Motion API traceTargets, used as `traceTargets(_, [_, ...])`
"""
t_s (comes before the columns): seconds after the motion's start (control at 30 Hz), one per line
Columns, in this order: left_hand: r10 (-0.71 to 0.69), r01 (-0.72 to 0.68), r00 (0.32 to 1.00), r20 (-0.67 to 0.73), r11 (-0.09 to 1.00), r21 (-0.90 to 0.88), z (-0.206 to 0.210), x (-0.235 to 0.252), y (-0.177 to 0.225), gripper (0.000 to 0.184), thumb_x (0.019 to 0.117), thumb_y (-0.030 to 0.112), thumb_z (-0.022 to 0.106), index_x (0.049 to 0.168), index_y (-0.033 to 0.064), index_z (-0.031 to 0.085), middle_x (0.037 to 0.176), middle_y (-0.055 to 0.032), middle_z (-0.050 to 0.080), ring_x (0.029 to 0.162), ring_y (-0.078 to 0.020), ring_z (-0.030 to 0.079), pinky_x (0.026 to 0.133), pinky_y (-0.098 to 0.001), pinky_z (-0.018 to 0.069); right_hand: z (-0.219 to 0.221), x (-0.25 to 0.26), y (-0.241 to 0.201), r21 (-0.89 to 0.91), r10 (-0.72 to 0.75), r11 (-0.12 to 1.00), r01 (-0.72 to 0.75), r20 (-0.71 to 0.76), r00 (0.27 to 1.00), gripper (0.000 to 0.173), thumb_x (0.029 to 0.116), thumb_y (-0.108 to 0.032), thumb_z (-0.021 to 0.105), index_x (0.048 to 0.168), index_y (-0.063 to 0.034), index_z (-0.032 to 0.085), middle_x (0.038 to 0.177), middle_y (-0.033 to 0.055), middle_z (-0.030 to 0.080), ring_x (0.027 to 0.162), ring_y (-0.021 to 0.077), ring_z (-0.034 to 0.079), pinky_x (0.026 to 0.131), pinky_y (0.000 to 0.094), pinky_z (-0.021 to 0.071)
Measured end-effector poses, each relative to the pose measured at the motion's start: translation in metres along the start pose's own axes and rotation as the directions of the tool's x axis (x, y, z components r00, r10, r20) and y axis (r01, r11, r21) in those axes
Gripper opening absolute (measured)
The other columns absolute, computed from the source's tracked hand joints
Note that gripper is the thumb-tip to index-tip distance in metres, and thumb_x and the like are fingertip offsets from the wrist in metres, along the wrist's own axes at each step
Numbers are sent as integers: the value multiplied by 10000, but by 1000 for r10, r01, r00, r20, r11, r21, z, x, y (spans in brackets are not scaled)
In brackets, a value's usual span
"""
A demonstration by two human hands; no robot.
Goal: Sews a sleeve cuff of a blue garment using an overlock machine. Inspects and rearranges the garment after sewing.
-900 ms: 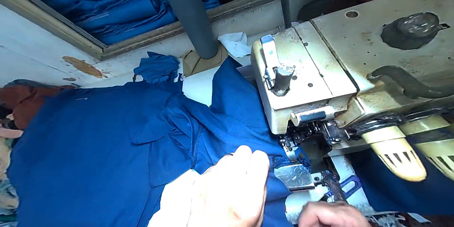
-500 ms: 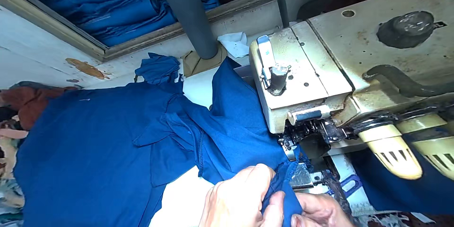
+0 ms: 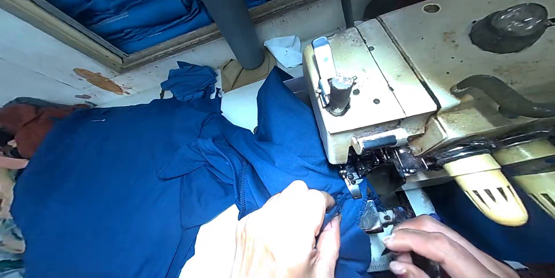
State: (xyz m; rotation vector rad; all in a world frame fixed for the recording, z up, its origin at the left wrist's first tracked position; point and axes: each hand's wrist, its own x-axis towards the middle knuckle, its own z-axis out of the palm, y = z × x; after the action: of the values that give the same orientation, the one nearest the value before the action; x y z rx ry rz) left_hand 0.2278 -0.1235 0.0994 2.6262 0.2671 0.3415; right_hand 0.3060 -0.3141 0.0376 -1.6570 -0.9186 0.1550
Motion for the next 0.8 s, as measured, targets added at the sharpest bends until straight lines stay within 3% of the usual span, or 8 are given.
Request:
traceTargets(0.07, [-14, 16, 999, 43, 999, -40, 0, 2, 0, 131, 931, 184, 669, 921, 101, 770, 786, -19, 725, 715, -79, 661, 595, -247, 476, -2, 7, -4, -74, -29, 997, 29, 2, 1000, 159, 1026, -89, 580, 1059, -10, 714, 905, 146, 663, 876, 111, 624, 780, 157, 483])
traceTargets(0.13, [-39, 48, 994, 101, 995, -88, -2, 4, 1, 137, 949, 160, 648, 956, 100, 771, 820, -12, 751, 729, -75, 683, 611, -259, 499, -3, 13, -4, -153, -29, 988, 35, 43, 999, 231, 994, -16, 563, 1115, -43, 759, 857, 152, 651, 802, 145, 605, 701, 185, 470])
traceTargets(0.27, [-78, 97, 981, 176, 990, -100, -6, 6, 2, 179, 955, 141, 618, 1060, 94, 756, 824, -17, 747, 697, -110, 673, 580, -300, 489, -4, 17, 1, -224, -25, 973, 48, 106, 994, 296, 986, -10, 543, 1153, -83, 777, 797, 139, 600, 703, 160, 547, 597, 222, 421])
traceTargets(0.4, [-72, 93, 973, 221, 992, -86, -10, 8, 4, 237, 960, 106, 582, 1096, 81, 774, 867, -38, 768, 748, -137, 706, 616, -327, 526, -5, 18, 4, -212, -20, 976, 45, 120, 993, 290, 988, -11, 538, 1132, -78, 780, 791, 141, 602, 720, 168, 551, 633, 225, 431])
traceTargets(0.57, [-88, 127, 958, 271, 983, -130, -12, 13, 2, 230, 945, 96, 559, 1030, 93, 773, 767, -6, 715, 629, -100, 607, 546, -297, 448, -5, 18, 8, -160, -10, 987, 24, 83, 997, 283, 990, -9, 528, 1126, -59, 771, 819, 145, 633, 783, 151, 575, 709, 192, 450])
traceTargets(0.8, [-21, 44, 967, 255, 996, -84, -16, 11, 7, 183, 935, 64, 579, 972, 50, 758, 717, -64, 703, 609, -170, 631, 523, -336, 442, -2, 15, 13, -129, -15, 991, 21, 41, 999, 276, 996, -8, 529, 1123, -66, 768, 814, 137, 628, 780, 130, 575, 703, 175, 444])
